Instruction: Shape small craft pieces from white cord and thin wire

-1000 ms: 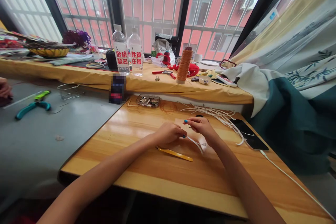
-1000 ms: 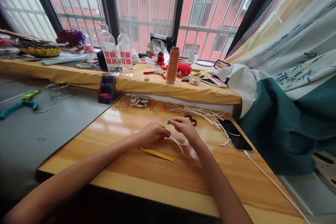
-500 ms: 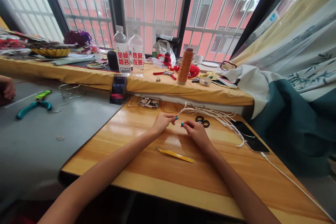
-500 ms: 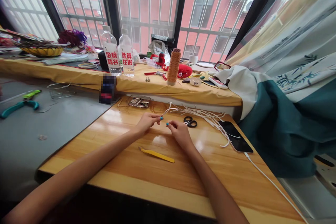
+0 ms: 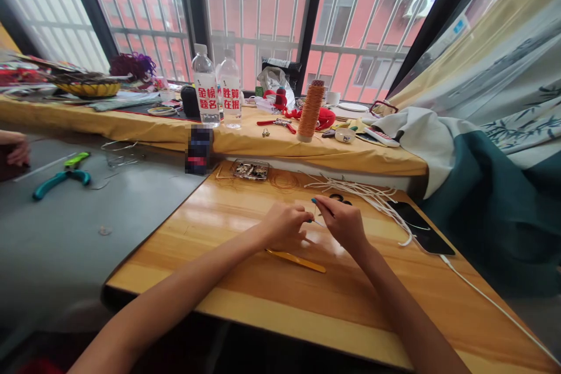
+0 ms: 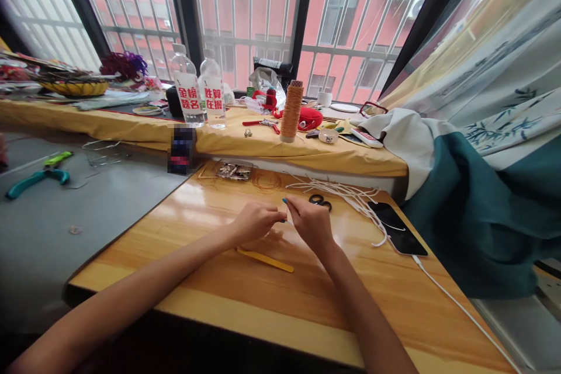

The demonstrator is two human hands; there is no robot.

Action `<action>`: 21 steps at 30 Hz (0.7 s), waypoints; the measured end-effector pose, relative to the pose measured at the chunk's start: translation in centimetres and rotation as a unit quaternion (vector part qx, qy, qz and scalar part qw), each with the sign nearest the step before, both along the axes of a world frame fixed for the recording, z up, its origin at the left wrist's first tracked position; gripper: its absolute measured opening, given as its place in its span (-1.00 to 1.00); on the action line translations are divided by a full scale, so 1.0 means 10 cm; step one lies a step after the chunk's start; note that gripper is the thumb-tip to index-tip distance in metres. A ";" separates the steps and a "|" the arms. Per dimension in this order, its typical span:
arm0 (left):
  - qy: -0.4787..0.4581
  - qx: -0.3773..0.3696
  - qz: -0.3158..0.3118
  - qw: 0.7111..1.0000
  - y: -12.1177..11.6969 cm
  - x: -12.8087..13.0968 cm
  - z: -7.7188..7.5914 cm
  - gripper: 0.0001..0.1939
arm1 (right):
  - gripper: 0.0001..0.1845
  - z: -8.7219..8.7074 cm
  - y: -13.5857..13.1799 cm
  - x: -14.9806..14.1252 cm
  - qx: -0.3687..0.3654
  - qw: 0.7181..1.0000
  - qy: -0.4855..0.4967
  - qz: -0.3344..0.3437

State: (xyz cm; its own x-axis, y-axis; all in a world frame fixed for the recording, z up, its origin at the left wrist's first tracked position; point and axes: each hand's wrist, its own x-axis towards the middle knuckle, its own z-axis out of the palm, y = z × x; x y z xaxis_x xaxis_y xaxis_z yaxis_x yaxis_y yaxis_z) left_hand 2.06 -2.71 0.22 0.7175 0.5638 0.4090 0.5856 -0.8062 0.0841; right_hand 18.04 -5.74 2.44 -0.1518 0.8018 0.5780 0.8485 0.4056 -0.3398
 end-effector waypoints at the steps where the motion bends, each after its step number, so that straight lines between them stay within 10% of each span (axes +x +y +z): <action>1: 0.006 0.029 -0.016 0.999 -0.01 0.00 -0.01 -0.76 | -0.71 0.01 0.01 0.02 -0.007 1.000 0.002 -0.005; 10: -0.027 0.203 -0.062 0.977 -0.06 -0.02 0.00 -0.72 | -0.76 0.05 0.06 -0.01 -0.131 0.986 0.087 0.046; 21: -0.074 0.130 -0.042 0.988 -0.06 0.01 0.01 -0.71 | -0.73 -0.06 0.13 0.02 -0.238 0.950 0.164 0.117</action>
State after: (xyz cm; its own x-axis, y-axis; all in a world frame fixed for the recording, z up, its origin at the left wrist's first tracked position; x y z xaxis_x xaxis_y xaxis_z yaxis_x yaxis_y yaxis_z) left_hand 2.12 -3.31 0.34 0.6781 0.3674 0.6365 0.5133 -0.8566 -0.0524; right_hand 18.21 -4.43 1.85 -0.2326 0.9507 0.2050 0.5713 0.3041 -0.7623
